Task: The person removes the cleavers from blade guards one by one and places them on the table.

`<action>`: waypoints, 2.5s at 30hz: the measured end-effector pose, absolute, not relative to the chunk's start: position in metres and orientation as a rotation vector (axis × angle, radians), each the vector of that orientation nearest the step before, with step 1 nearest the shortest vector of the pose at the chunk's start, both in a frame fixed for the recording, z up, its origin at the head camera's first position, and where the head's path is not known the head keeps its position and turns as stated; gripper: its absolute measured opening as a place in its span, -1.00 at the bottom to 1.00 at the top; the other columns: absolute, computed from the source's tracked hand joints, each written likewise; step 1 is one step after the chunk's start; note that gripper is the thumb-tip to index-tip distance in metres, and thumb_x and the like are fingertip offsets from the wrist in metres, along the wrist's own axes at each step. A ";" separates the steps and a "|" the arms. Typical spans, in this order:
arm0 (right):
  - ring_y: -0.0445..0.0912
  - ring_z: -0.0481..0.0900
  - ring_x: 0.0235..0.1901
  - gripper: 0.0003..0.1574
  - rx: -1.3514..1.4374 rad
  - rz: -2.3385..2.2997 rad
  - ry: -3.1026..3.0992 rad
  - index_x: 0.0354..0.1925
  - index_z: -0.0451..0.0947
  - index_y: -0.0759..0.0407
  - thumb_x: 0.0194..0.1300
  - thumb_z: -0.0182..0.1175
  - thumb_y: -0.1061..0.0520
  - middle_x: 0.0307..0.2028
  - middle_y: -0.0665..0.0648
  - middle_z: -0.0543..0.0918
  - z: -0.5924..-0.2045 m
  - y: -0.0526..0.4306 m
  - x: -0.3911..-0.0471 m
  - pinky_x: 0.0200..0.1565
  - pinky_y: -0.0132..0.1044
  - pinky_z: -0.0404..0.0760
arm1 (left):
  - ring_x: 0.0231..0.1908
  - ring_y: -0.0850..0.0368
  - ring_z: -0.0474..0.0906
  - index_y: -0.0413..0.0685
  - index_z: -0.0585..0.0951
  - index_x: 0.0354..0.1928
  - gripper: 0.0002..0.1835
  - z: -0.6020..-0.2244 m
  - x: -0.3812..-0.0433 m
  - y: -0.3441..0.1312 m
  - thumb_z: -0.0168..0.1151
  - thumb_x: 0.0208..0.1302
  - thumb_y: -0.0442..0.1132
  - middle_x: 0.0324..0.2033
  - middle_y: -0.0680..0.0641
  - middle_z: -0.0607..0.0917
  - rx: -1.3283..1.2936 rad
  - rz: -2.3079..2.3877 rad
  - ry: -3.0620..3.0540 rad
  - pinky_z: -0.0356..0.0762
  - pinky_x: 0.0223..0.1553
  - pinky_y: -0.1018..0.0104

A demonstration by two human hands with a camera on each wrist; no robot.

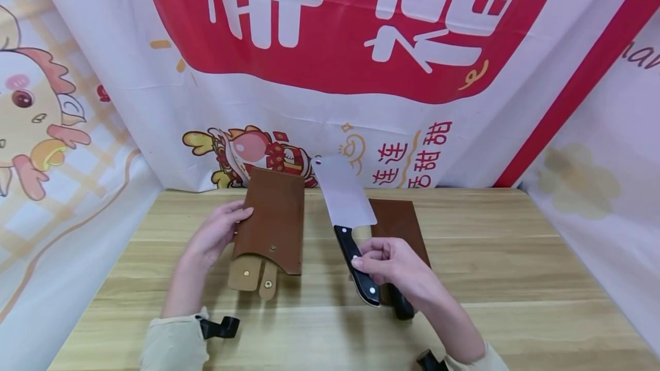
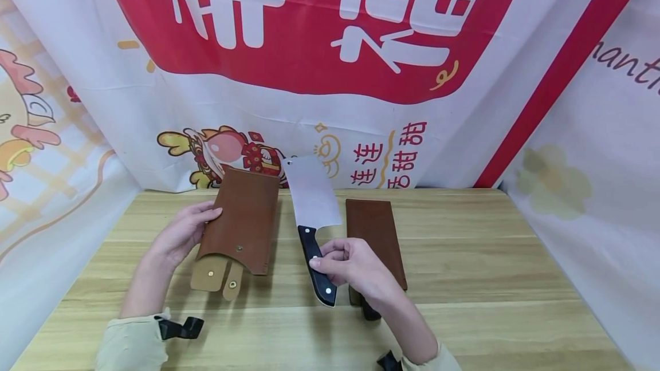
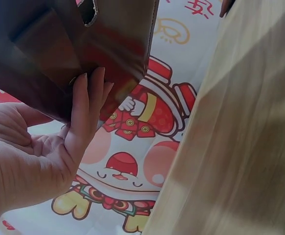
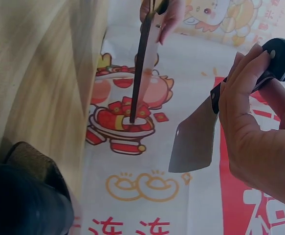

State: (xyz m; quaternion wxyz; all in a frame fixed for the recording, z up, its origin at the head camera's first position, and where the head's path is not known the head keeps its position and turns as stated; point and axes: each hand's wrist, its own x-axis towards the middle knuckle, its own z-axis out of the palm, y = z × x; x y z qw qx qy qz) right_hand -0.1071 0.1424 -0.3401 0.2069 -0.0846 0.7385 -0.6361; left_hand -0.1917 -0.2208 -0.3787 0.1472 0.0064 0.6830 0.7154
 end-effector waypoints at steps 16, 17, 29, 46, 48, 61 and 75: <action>-0.15 0.49 -0.38 -0.57 -0.105 -1.815 2.064 0.00 0.57 0.43 0.39 0.36 0.09 -0.44 0.00 0.64 -0.366 0.132 -0.120 -0.26 -0.29 0.56 | -0.29 0.28 0.66 -0.48 0.22 0.42 -0.48 -0.389 -0.195 -0.212 -0.01 0.61 -0.26 -0.25 0.14 0.70 0.003 2.011 1.952 0.61 -0.18 0.34; -0.14 0.48 -0.38 -0.59 -0.097 -1.813 2.067 -0.01 0.57 0.43 0.39 0.36 0.10 -0.44 0.00 0.63 -0.368 0.132 -0.121 -0.26 -0.28 0.56 | -0.29 0.29 0.66 -0.48 0.21 0.42 -0.48 -0.390 -0.195 -0.212 -0.02 0.62 -0.26 -0.25 0.14 0.70 0.001 2.013 1.951 0.61 -0.18 0.34; -0.14 0.44 -0.40 -0.64 -0.093 -1.786 2.072 -0.09 0.62 0.38 0.39 0.36 0.07 -0.45 0.01 0.57 -0.383 0.127 -0.126 -0.32 -0.28 0.50 | -0.30 0.28 0.66 -0.49 0.21 0.41 -0.47 -0.398 -0.199 -0.214 -0.01 0.62 -0.26 -0.25 0.13 0.70 -0.001 2.017 1.927 0.61 -0.18 0.34; -0.16 0.34 -0.47 -0.69 -0.098 -1.797 2.056 -0.23 0.61 0.36 0.38 0.36 0.08 -0.55 0.01 0.42 -0.397 0.125 -0.131 -0.40 -0.32 0.36 | -0.25 0.25 0.68 -0.48 0.23 0.42 -0.48 -0.407 -0.204 -0.217 -0.03 0.63 -0.25 -0.22 0.10 0.72 -0.013 2.005 1.900 0.64 -0.15 0.33; -0.16 0.34 -0.47 -0.69 -0.095 -1.797 2.047 -0.24 0.61 0.35 0.38 0.36 0.08 -0.55 0.00 0.42 -0.398 0.125 -0.131 -0.40 -0.32 0.37 | -0.25 0.24 0.68 -0.48 0.23 0.42 -0.48 -0.409 -0.204 -0.218 -0.03 0.63 -0.24 -0.22 0.09 0.72 -0.010 1.998 1.905 0.64 -0.15 0.33; -0.18 0.40 -0.47 -0.71 -0.077 -1.802 2.002 -0.24 0.63 0.36 0.37 0.37 0.10 -0.52 0.01 0.48 -0.410 0.122 -0.134 -0.41 -0.36 0.46 | -0.25 0.24 0.68 -0.49 0.22 0.43 -0.48 -0.416 -0.207 -0.220 -0.04 0.63 -0.26 -0.21 0.07 0.72 -0.024 1.990 1.894 0.65 -0.18 0.34; -0.19 0.44 -0.49 -0.72 -0.074 -1.795 1.990 -0.23 0.62 0.37 0.40 0.35 0.12 -0.50 0.02 0.52 -0.412 0.119 -0.133 -0.42 -0.39 0.49 | -0.28 0.24 0.67 -0.52 0.24 0.41 -0.49 -0.422 -0.207 -0.219 -0.03 0.63 -0.28 -0.21 0.04 0.72 -0.028 1.985 1.898 0.63 -0.26 0.39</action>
